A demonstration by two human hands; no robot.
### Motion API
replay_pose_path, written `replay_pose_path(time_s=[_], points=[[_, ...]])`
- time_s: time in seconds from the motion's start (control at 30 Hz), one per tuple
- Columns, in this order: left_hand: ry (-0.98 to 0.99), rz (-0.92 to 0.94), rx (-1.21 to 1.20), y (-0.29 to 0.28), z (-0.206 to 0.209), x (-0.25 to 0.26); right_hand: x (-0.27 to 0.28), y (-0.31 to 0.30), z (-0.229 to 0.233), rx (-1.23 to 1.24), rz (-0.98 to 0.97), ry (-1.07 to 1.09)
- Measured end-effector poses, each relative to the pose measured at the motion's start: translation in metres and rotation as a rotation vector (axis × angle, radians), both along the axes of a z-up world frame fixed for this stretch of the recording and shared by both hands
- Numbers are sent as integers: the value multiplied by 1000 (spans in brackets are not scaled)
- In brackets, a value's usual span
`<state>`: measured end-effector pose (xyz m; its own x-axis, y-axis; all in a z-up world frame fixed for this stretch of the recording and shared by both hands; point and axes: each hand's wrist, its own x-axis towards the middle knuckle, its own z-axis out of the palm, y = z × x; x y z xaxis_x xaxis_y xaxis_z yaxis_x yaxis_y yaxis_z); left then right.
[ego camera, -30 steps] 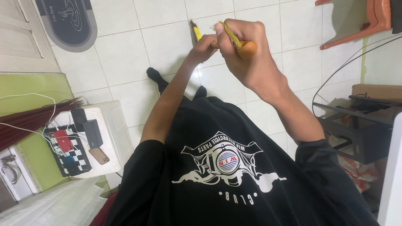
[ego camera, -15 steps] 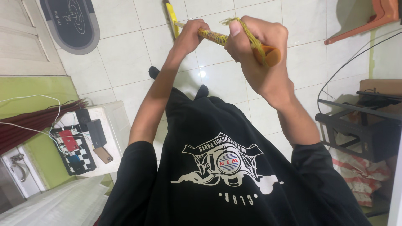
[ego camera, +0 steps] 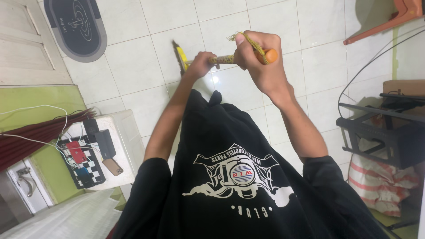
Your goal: The person holds a broom and repeatedly turns and shakes it by the handle while checking the bristles.
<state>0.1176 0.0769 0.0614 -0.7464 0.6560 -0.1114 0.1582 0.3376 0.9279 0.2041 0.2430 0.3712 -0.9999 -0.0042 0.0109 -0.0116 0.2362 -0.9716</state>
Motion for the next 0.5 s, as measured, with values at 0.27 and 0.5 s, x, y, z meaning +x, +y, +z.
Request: replay_pose_path(time_s=[0.27, 0.5], points=[[-23, 23, -2, 33, -30, 11, -4, -5, 4, 109, -32, -6], [-61, 29, 103, 40, -27, 6, -12, -17, 14, 199, -34, -11]])
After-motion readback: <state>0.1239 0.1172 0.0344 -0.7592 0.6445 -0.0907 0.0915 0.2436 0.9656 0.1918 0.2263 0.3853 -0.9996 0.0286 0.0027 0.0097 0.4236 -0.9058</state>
